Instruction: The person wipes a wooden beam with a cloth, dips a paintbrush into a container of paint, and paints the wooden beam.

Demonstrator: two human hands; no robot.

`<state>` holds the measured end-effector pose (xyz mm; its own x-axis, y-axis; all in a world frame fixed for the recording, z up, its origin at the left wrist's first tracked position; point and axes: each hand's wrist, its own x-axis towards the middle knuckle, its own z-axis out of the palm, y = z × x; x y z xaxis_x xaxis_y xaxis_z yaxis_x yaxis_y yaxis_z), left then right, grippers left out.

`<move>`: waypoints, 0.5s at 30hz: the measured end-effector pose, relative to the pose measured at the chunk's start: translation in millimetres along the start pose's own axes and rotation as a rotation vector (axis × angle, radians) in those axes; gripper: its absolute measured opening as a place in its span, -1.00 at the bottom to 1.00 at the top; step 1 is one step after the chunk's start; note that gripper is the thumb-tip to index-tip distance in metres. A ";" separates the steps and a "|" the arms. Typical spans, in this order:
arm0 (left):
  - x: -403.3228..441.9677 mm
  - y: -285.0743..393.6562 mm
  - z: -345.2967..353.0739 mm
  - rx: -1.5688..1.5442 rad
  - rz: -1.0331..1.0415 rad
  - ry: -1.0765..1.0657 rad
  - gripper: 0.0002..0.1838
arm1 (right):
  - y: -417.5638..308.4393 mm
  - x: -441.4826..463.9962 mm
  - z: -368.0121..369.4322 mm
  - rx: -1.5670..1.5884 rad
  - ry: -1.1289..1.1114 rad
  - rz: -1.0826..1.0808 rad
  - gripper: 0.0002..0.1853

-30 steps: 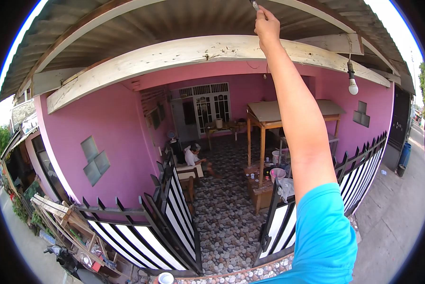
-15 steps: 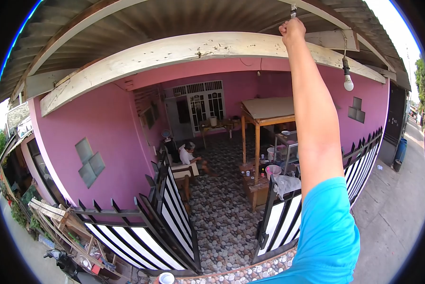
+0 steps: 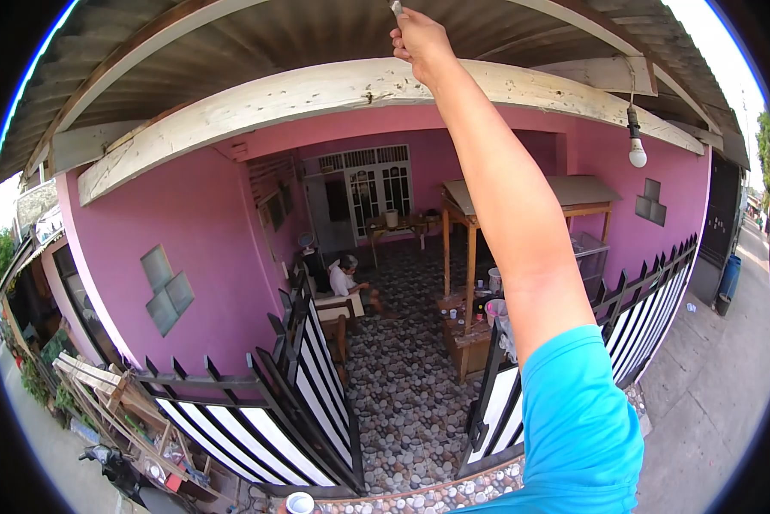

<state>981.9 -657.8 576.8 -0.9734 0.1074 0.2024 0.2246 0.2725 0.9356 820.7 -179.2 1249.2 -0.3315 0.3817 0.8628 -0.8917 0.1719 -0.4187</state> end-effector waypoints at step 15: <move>0.3 9.7 3.6 -0.024 -0.012 0.018 -0.36 | -11.0 55.7 -122.6 -0.495 0.493 -0.237 -0.68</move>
<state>984.0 -651.6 584.9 -0.9768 0.0870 0.1958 0.2117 0.2509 0.9446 849.7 -48.5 1267.1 0.1336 0.6274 0.7672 -0.6401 0.6456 -0.4165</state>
